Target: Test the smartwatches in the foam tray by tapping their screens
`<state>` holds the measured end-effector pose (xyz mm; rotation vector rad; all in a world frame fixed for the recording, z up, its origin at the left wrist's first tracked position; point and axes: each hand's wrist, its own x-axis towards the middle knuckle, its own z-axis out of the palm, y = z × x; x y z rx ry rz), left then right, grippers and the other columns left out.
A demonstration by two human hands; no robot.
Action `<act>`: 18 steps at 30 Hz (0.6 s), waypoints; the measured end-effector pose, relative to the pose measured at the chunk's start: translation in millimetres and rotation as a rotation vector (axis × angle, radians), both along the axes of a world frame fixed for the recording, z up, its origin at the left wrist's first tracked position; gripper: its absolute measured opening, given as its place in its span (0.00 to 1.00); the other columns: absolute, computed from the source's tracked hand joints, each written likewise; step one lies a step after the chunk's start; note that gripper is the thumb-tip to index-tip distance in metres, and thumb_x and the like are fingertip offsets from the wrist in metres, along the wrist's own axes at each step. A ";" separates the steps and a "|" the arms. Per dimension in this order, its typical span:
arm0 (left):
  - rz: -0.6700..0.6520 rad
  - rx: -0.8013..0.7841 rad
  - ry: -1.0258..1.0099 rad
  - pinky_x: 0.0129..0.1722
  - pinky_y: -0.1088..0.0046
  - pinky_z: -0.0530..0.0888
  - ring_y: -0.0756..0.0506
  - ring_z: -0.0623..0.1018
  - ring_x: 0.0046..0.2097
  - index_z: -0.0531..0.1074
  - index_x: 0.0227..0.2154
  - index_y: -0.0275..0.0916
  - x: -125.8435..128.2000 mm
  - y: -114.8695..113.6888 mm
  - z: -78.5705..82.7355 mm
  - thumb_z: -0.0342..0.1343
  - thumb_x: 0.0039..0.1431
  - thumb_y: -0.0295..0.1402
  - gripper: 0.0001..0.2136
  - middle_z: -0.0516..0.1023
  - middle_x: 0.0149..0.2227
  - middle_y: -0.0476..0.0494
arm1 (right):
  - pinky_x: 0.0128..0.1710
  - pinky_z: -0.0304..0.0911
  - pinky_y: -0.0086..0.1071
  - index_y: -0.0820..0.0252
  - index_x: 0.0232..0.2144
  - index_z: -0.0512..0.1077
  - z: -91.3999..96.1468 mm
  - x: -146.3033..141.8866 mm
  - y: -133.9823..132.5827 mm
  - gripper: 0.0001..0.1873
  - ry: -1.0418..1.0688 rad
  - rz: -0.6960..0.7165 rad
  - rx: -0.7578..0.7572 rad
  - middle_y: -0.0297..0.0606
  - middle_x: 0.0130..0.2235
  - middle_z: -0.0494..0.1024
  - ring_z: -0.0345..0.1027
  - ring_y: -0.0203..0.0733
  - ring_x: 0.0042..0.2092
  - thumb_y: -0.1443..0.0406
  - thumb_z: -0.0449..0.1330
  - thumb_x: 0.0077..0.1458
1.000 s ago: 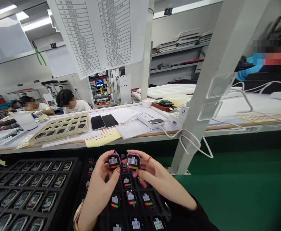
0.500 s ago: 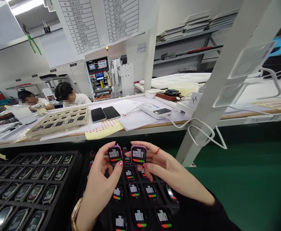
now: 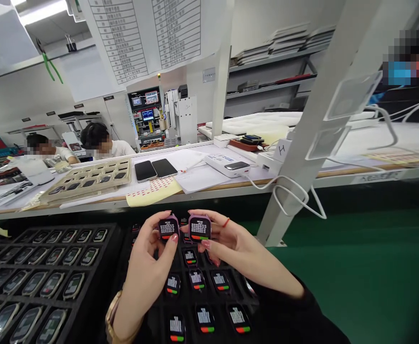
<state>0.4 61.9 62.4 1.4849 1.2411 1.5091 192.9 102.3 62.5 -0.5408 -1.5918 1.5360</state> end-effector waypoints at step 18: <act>-0.046 -0.022 0.016 0.48 0.74 0.74 0.46 0.76 0.52 0.68 0.52 0.48 0.8 1.1 -1.2 0.60 0.60 0.36 0.17 0.76 0.51 0.46 | 0.28 0.64 0.23 0.58 0.59 0.62 0.5 -1.1 1.9 0.23 -0.001 -0.021 0.021 0.33 0.33 0.71 0.64 0.35 0.30 0.63 0.61 0.64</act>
